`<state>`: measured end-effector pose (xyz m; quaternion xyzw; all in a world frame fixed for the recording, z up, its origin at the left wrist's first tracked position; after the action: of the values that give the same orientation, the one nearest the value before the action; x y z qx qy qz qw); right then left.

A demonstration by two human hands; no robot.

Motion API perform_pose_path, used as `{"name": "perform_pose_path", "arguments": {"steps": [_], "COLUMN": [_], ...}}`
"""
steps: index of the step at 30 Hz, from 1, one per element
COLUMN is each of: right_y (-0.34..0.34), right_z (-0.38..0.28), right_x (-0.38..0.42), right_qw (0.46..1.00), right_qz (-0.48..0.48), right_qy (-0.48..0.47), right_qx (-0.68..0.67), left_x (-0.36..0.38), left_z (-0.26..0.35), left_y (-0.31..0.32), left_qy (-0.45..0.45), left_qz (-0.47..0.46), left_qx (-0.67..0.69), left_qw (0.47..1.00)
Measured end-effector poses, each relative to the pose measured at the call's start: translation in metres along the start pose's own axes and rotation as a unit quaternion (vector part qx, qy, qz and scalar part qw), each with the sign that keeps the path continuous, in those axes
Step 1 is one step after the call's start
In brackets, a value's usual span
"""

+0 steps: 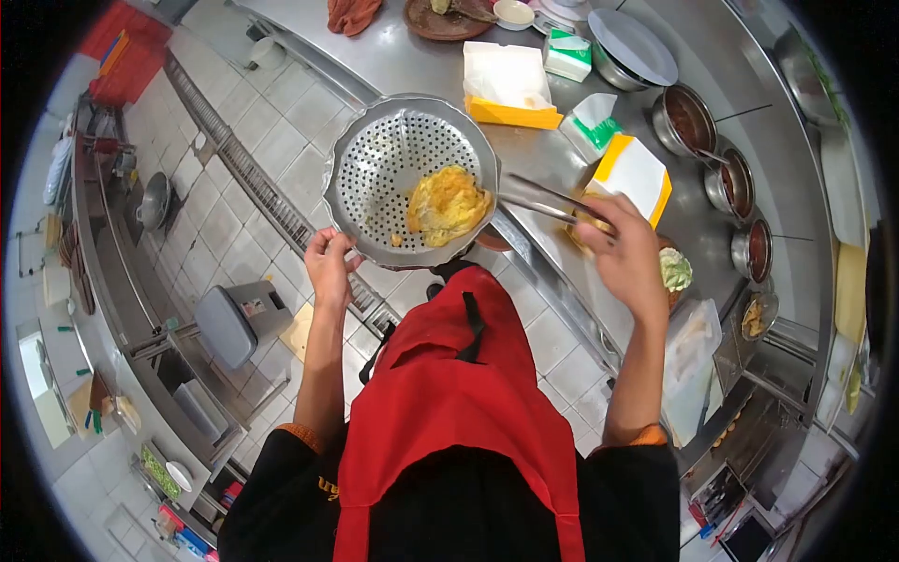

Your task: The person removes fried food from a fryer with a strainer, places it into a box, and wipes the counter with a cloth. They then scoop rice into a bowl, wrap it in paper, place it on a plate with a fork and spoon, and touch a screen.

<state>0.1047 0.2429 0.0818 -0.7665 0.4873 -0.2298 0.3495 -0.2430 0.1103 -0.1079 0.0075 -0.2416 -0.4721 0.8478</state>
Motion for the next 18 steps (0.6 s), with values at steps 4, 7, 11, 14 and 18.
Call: {"name": "perform_pose_path", "arguments": {"steps": [4, 7, 11, 14, 18], "right_y": [0.039, 0.059, 0.067, 0.064, 0.048], "right_z": [-0.027, -0.029, -0.019, -0.021, -0.048], "right_x": [-0.067, -0.107, -0.145, -0.160, -0.182], "right_qw": [0.975, 0.948, 0.947, 0.955, 0.972], "right_qz": [-0.139, -0.200, -0.222, -0.214, -0.145], "right_qy": [0.026, 0.038, 0.052, 0.056, -0.038], "right_qx": [0.170, 0.243, 0.227, 0.200, 0.182], "left_x": [-0.017, -0.026, -0.039, -0.054, -0.086], "left_z": [0.016, 0.022, 0.026, 0.027, 0.030], "left_y": [0.010, 0.013, 0.013, 0.013, 0.020], "left_qy": [0.001, 0.016, 0.026, 0.006, -0.019], "left_qz": [0.000, 0.023, 0.051, 0.071, 0.079], "left_qx": [-0.022, -0.017, 0.007, 0.026, 0.060], "left_qw": [1.000, 0.999, 0.998, 0.997, 0.995]}}
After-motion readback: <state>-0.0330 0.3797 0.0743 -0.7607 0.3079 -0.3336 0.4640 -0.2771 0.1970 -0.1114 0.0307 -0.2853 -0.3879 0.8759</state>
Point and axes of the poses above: each hand's wrist, its own x-axis away from the middle knuckle, its own y-axis out of the palm, z = x × y, the point moved 7 cm from there along -x, towards the middle knuckle, and after that the axes turned 11 degrees about -z, right-handed, at the moved point
